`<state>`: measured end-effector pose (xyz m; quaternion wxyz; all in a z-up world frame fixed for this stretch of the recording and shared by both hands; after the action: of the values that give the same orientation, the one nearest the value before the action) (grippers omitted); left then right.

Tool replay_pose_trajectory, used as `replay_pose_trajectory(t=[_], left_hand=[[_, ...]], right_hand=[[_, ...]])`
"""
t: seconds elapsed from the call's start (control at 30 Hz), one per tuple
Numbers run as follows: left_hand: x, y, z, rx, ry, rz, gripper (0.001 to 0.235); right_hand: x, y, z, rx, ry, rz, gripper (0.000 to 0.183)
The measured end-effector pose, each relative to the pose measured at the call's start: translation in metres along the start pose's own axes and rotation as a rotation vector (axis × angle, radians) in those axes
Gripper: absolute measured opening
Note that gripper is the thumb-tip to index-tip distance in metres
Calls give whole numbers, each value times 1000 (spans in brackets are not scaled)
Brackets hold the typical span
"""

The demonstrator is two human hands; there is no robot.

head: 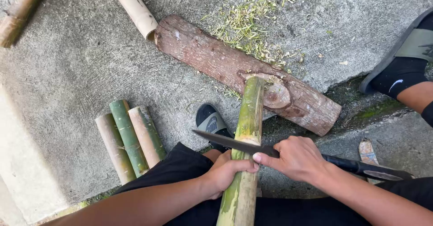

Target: The recorder uses a knife to scrape the outer skin and nodes off a green bamboo stalk.

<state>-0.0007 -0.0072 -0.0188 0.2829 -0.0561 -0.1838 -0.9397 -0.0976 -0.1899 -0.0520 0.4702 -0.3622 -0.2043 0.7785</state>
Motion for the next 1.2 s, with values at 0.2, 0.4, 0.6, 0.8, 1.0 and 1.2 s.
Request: replay_pose_trajectory(t=[0.2, 0.4, 0.6, 0.8, 1.0, 1.2], left_hand=[[-2, 4, 1, -50, 27, -22, 50], [-1, 2, 2, 11, -10, 5, 45], [1, -5, -1, 12, 16, 6, 46], [0, -3, 0, 2, -7, 9, 49], [0, -1, 1, -49, 3, -9, 53], [-4, 0, -2, -29, 11, -43, 54]], right_hand=[[-6, 8, -8, 80, 14, 13, 88], [2, 12, -7, 4, 2, -29, 87], [5, 19, -5, 25, 4, -4, 89], [1, 11, -4, 19, -16, -35, 88], [1, 12, -4, 5, 7, -11, 90], [14, 45, -21, 93, -5, -23, 89]])
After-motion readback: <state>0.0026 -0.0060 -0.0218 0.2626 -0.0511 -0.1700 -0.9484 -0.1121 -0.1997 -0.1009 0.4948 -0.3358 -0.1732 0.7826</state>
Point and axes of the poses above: each hand's wrist, its own z-axis away from the middle knuckle, its own x-axis out of the palm, y = z × x, the point moved 2 cm from there along -z, towards the middle knuckle, and after that the axes turned 15 degrees about -z, right-handed, at the moved point
